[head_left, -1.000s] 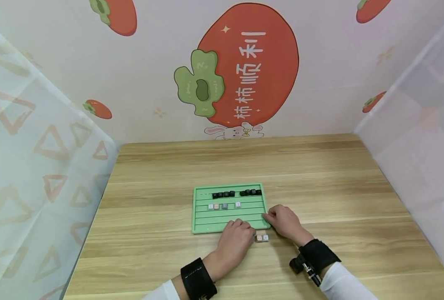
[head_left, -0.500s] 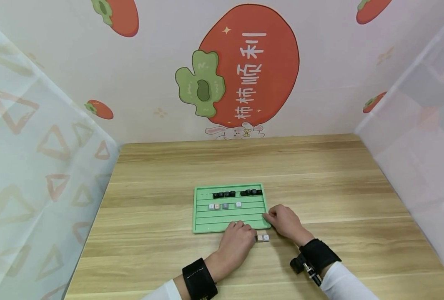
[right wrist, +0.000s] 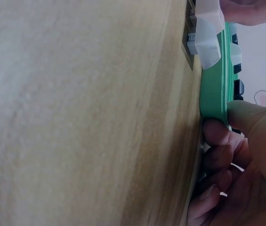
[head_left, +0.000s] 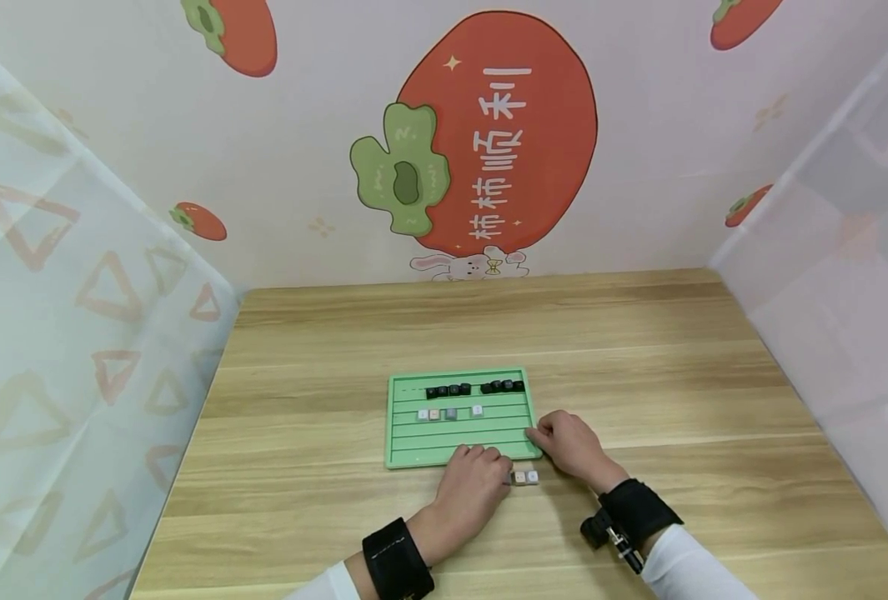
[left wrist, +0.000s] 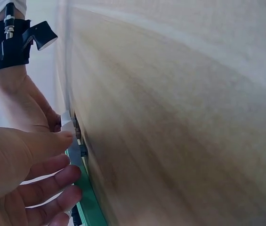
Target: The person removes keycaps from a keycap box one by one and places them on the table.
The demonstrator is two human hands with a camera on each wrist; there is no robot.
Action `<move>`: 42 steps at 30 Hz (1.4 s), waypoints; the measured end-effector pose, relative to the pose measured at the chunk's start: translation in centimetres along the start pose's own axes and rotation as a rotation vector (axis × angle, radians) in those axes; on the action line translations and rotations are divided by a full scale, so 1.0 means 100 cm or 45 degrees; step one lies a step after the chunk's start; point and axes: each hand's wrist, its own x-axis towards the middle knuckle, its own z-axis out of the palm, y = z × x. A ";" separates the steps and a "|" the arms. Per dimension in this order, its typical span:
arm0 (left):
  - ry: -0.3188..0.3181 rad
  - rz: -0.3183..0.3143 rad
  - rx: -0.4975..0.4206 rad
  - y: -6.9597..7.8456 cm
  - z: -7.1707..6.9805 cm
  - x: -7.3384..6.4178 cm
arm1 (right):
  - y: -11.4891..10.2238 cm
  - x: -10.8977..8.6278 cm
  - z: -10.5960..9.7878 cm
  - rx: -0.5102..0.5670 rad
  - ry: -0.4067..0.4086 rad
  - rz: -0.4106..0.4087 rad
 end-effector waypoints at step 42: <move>0.203 -0.173 -0.086 -0.034 -0.016 0.025 | -0.001 -0.001 -0.001 0.014 -0.011 0.000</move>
